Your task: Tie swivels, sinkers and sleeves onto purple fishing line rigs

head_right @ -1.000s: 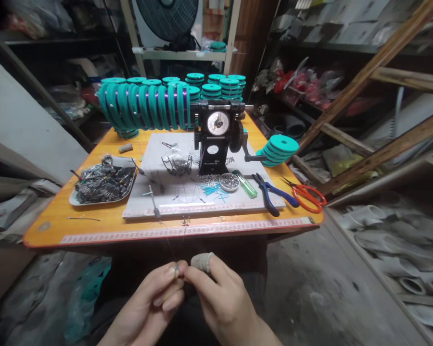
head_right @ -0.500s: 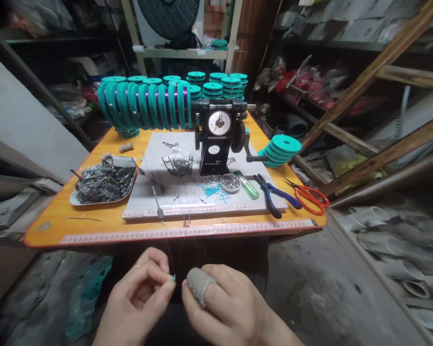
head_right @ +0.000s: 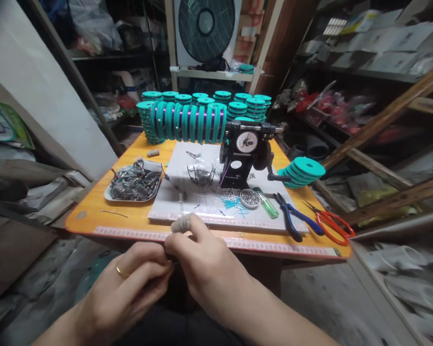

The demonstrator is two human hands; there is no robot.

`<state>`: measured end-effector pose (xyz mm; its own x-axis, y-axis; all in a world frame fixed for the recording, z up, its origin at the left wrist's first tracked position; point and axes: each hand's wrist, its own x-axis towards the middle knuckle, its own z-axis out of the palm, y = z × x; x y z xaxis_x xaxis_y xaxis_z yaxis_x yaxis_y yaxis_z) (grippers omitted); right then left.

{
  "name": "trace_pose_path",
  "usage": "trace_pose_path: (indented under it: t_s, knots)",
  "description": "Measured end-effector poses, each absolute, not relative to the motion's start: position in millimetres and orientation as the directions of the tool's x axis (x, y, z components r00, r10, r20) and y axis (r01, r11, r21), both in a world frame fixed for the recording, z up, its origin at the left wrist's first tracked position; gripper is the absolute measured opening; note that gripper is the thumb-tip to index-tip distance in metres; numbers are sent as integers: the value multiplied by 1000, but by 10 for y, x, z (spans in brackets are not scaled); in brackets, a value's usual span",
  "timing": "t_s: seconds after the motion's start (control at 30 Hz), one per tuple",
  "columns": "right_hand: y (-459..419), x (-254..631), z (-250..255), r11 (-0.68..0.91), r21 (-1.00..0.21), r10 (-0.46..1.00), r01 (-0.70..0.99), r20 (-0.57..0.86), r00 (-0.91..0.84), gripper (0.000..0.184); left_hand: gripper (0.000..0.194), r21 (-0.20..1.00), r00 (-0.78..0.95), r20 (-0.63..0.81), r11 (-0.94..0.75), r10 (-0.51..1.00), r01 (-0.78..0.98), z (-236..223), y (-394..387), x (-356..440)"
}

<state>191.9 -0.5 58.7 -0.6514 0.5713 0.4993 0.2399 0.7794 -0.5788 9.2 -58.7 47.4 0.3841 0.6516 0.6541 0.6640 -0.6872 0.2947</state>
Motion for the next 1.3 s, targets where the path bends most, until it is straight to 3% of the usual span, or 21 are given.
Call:
trace_pose_path:
  t_s: [0.07, 0.1, 0.13, 0.2, 0.23, 0.27, 0.3, 0.37, 0.43, 0.5, 0.67, 0.8, 0.9, 0.97, 1.03, 1.1, 1.17, 1.23, 1.3]
  knots:
    - [17, 1880, 625, 744, -609, 600, 275, 428, -676, 20, 11, 144, 517, 618, -731, 592, 667, 477, -562, 13]
    - [19, 1878, 625, 742, -607, 603, 284, 421, -677, 20, 13, 137, 547, 580, -735, 603, 664, 473, -552, -13]
    - [15, 1887, 610, 753, -589, 599, 292, 430, -676, 20, 14, 216, 535, 528, -713, 660, 667, 467, -540, -28]
    - [-6, 1927, 544, 835, -461, 531, 301, 528, -663, 23, 15, 615, 374, 327, -496, 868, 613, 442, -516, -26]
    - [-21, 1951, 503, 886, -357, 459, 295, 593, -661, 26, 16, 834, 278, 146, -269, 949, 482, 424, -503, -12]
    - [-37, 1973, 464, 929, -245, 371, 279, 650, -664, 28, 20, 960, 217, -44, -18, 975, 279, 403, -492, 9]
    - [-53, 1990, 429, 954, -147, 288, 261, 686, -668, 29, 26, 978, 202, -207, 201, 957, 54, 381, -483, 35]
    - [-81, 2006, 382, 966, -71, 218, 247, 735, -642, 23, 37, 835, 280, -394, 468, 875, -289, 340, -476, 97]
    - [-99, 2008, 360, 951, -129, 279, 283, 753, -596, 13, 43, 696, 365, -456, 581, 812, -422, 312, -486, 163]
    - [-106, 2018, 351, 940, -169, 320, 297, 744, -587, 8, 42, 635, 398, -487, 628, 777, -449, 300, -505, 218]
    - [-124, 2083, 375, 953, -186, 297, 239, 731, -614, 13, 36, 690, 403, -439, 589, 803, -422, 314, -521, 251]
    - [-171, 2098, 457, 899, -379, 431, 220, 673, -601, 7, 34, 813, 330, -347, 457, 878, -361, 359, -499, 201]
    - [-187, 2093, 521, 824, -536, 526, 185, 600, -602, 2, 30, 955, 227, -223, 259, 948, -142, 389, -527, 179]
    - [-168, 2075, 555, 835, -522, 514, 172, 631, -581, 9, 25, 993, 134, -66, 53, 989, 101, 388, -578, 183]
    - [-125, 2036, 582, 843, -505, 512, 184, 654, -557, 18, 20, 889, 97, 208, -229, 973, 396, 372, -637, 192]
    - [-64, 1976, 597, 800, -562, 577, 210, 623, -529, 19, 20, 621, 187, 465, -470, 865, 627, 355, -680, 196]
    - [0, 1909, 600, 759, -612, 622, 222, 583, -522, 15, 21, 411, 299, 559, -572, 773, 710, 349, -693, 186]
    - [46, 1860, 588, 765, -605, 615, 221, 582, -532, 11, 21, 424, 338, 522, -582, 783, 694, 356, -678, 171]
    - [57, 1852, 565, 784, -581, 597, 220, 605, -526, 10, 22, 643, 272, 383, -466, 883, 607, 368, -647, 163]
